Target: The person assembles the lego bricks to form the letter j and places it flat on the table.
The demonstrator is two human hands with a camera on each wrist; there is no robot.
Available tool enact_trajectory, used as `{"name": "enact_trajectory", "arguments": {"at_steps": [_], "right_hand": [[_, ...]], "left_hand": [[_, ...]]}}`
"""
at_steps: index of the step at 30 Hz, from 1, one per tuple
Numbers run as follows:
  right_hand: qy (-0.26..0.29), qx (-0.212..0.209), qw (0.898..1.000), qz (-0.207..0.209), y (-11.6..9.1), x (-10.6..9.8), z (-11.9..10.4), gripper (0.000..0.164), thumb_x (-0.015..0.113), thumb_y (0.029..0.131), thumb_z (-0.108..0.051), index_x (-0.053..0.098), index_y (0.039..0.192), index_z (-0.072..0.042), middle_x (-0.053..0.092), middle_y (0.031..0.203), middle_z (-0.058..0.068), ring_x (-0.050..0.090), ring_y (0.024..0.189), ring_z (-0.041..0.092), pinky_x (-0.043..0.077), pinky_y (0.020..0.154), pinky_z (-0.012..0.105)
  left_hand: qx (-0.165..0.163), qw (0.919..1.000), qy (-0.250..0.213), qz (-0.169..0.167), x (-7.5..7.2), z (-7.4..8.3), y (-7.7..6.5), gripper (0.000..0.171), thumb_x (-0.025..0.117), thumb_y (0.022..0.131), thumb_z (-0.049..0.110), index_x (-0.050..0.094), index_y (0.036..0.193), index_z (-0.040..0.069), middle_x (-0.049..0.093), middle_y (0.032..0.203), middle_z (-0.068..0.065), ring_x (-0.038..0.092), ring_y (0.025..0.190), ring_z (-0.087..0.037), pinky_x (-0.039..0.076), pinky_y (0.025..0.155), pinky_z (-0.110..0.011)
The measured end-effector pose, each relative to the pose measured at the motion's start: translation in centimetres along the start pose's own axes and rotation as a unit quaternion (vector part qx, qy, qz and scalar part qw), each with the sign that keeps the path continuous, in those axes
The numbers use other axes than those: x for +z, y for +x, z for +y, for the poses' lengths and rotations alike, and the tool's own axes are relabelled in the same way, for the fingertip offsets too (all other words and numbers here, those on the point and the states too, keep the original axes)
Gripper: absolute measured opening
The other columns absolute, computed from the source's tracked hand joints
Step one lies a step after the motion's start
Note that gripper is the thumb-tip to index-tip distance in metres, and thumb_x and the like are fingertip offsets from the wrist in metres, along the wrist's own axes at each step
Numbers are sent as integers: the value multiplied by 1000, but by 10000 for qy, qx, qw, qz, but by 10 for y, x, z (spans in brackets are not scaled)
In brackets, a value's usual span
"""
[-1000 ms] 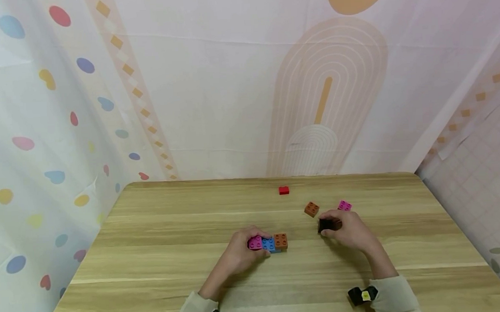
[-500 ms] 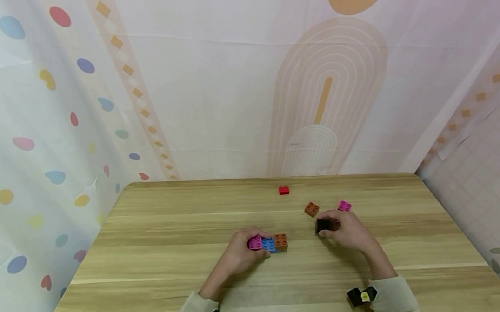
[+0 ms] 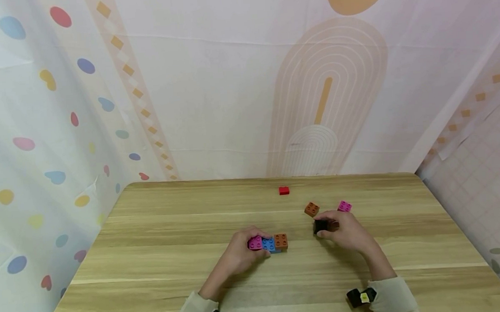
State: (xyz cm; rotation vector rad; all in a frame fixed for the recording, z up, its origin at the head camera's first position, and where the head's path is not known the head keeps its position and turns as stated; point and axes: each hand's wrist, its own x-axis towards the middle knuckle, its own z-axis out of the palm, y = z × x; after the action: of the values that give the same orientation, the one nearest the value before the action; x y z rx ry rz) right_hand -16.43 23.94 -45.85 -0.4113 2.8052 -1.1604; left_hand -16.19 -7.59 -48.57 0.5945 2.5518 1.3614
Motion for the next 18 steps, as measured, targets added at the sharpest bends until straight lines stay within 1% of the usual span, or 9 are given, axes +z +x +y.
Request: {"name": "enact_trajectory", "arguments": {"at_steps": [5,11,18], "right_hand": [[62,16,10000,-14,0,1,-2,34,78,90,-9,71,123,-5,71,122,15,67,108,28,59,89,41],[112,5,9999,10,0,2,-6,35,78,90,-9,71,123,-5,69,126,16,67,113,32,58,94,45],[89,69,9999,33,2,7,-9,36,79,90,-10,70,124,-7,70,126,13,66,115,33,57,97,46]], "left_hand": [[-14,10000,-20,0,0,0,0,32,85,83,9,76,112,16,71,116,-4,60,98,-17,49,80,-23],[-1,10000,-26,0,1,-1,1,32,85,83,8,76,113,15,72,116,-5,61,98,-17,49,80,-23],[-54,9999,-98,-39,-1,0,1,32,84,83,6,75,113,13,71,114,-6,60,95,-17,48,77,-21]]}}
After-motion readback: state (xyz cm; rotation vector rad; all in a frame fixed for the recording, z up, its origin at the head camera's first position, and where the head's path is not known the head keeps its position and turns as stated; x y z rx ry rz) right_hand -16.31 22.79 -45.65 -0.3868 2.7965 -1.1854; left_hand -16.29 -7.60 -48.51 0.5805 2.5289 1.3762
